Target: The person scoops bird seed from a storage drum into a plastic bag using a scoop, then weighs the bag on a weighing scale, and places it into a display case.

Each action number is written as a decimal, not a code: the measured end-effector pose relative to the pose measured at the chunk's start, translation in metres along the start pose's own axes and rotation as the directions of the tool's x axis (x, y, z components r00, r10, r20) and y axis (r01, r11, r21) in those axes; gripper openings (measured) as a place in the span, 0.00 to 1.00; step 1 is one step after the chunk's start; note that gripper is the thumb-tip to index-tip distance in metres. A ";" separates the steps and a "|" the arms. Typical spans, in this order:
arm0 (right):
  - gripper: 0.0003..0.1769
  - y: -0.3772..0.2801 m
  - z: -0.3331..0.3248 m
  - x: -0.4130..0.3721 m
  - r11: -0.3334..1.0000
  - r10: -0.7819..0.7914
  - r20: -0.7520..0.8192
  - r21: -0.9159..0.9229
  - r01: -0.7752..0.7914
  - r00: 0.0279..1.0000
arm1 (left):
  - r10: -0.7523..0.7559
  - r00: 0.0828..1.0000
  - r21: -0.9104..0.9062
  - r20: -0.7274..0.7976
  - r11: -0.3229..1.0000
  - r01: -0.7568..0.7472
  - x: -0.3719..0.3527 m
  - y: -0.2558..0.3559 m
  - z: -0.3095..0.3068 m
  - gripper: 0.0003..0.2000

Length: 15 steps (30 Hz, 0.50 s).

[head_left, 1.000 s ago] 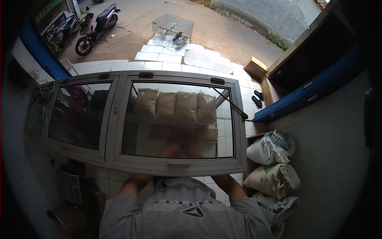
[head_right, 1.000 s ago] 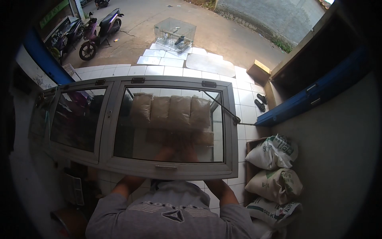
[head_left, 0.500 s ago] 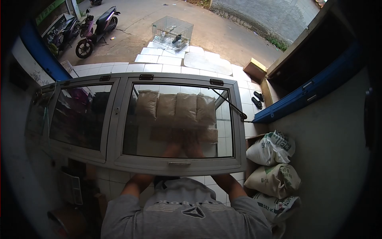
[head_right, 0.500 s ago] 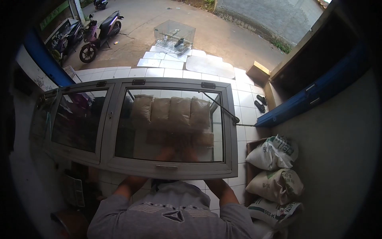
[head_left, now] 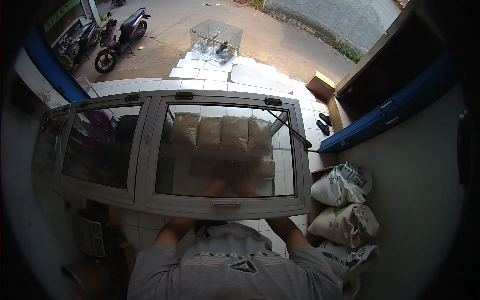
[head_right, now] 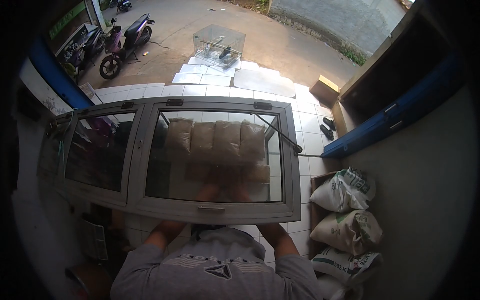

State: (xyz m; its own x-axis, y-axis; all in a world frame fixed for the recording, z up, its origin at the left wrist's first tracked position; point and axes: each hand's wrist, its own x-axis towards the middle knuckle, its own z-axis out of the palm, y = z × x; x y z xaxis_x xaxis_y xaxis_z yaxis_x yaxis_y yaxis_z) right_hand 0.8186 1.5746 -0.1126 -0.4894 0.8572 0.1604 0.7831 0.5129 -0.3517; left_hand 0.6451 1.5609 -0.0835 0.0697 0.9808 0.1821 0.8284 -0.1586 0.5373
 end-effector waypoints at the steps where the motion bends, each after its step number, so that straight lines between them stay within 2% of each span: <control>1: 0.38 0.000 -0.001 -0.004 1.000 0.003 -0.001 0.000 -0.003 1.000 | 0.001 1.000 0.000 -0.002 1.000 -0.001 0.000 0.000 0.000 0.32; 7: 0.38 -0.002 0.000 -0.051 1.000 0.014 -0.003 -0.002 -0.014 1.000 | 0.001 1.000 -0.001 -0.020 1.000 -0.001 0.005 0.000 0.003 0.32; 15: 0.38 0.005 -0.003 -0.054 0.999 0.037 0.007 0.005 -0.038 0.999 | -0.008 1.000 -0.002 -0.026 1.000 0.008 -0.001 -0.002 0.008 0.33</control>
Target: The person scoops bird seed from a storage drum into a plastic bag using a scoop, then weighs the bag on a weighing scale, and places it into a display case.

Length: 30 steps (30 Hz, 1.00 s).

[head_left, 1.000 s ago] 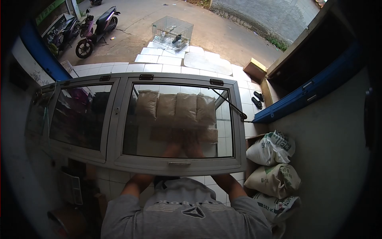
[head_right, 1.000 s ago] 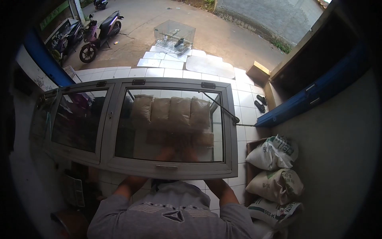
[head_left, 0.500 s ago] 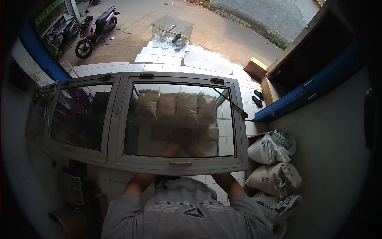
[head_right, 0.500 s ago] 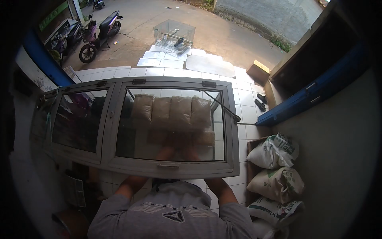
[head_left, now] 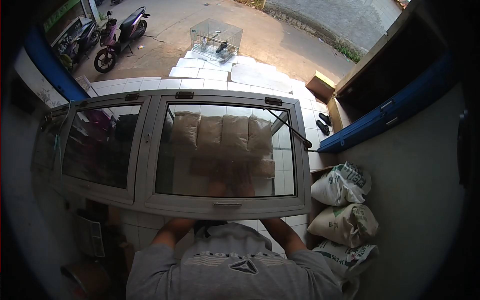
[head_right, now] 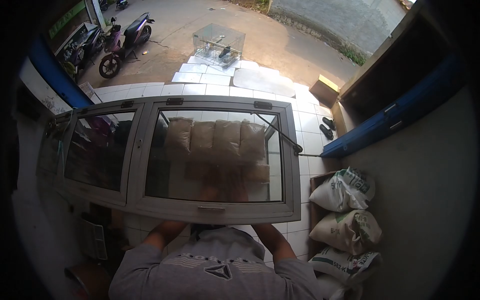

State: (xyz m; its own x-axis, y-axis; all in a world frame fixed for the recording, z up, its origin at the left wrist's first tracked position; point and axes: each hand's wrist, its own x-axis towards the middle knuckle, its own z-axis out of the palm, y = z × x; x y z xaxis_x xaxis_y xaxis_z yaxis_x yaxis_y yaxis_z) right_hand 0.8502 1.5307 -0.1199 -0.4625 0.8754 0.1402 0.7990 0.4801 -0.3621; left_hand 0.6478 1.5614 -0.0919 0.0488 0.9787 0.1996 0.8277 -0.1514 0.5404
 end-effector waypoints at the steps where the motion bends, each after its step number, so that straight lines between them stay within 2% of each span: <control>1: 0.39 0.000 0.000 0.001 1.000 0.006 -0.001 0.000 -0.006 1.000 | 0.003 1.000 0.000 0.001 1.000 -0.003 0.000 0.000 0.001 0.33; 30: 0.39 -0.008 0.002 -0.011 0.996 0.077 -0.008 0.036 -0.077 0.997 | 0.001 0.999 0.028 -0.049 1.000 0.000 0.006 -0.015 0.008 0.35</control>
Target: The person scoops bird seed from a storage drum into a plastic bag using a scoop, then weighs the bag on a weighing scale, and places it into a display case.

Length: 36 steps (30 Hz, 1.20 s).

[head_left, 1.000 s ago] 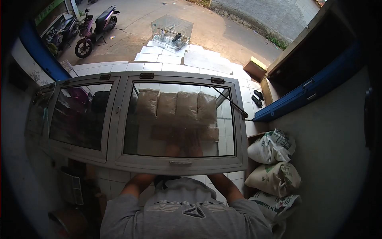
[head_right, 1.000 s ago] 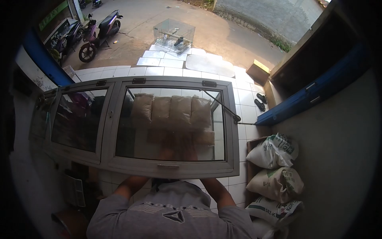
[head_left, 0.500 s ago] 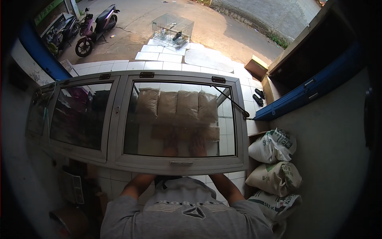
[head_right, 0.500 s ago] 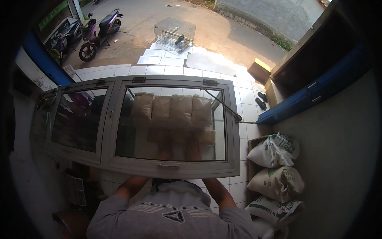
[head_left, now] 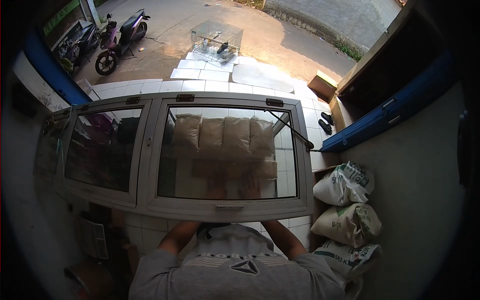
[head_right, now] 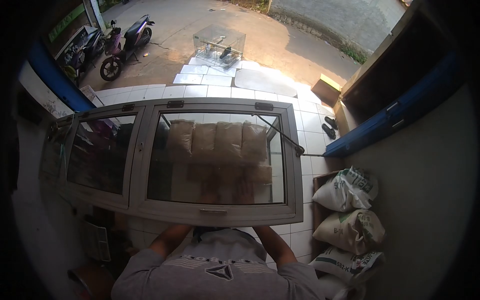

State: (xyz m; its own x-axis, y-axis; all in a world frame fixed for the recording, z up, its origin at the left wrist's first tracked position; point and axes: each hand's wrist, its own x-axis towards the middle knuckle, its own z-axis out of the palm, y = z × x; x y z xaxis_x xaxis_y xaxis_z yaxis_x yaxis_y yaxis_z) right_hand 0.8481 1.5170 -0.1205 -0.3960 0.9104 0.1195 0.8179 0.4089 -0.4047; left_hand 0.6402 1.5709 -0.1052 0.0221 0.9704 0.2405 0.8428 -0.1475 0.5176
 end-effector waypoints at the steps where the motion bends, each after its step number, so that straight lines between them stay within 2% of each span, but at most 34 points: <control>1: 0.39 -0.003 0.000 -0.003 1.000 0.005 -0.003 -0.002 -0.005 1.000 | 0.004 1.000 -0.001 -0.002 1.000 -0.004 0.001 0.001 0.001 0.35; 23: 0.40 -0.014 0.005 0.024 0.998 0.058 -0.033 -0.005 -0.058 0.998 | 0.027 0.998 -0.002 -0.064 1.000 -0.027 0.012 -0.006 0.009 0.36; 36: 0.41 -0.010 0.003 0.020 0.988 0.153 -0.001 0.013 -0.153 0.988 | 0.027 0.999 -0.016 -0.019 0.999 -0.028 -0.020 -0.003 0.024 0.37</control>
State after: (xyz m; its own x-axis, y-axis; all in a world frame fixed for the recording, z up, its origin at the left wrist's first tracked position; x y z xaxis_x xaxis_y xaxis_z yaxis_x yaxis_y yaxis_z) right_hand 0.8308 1.5304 -0.1163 -0.2661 0.9622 0.0574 0.8631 0.2644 -0.4303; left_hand 0.6498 1.5561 -0.1316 0.0349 0.9622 0.2701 0.8332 -0.1773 0.5239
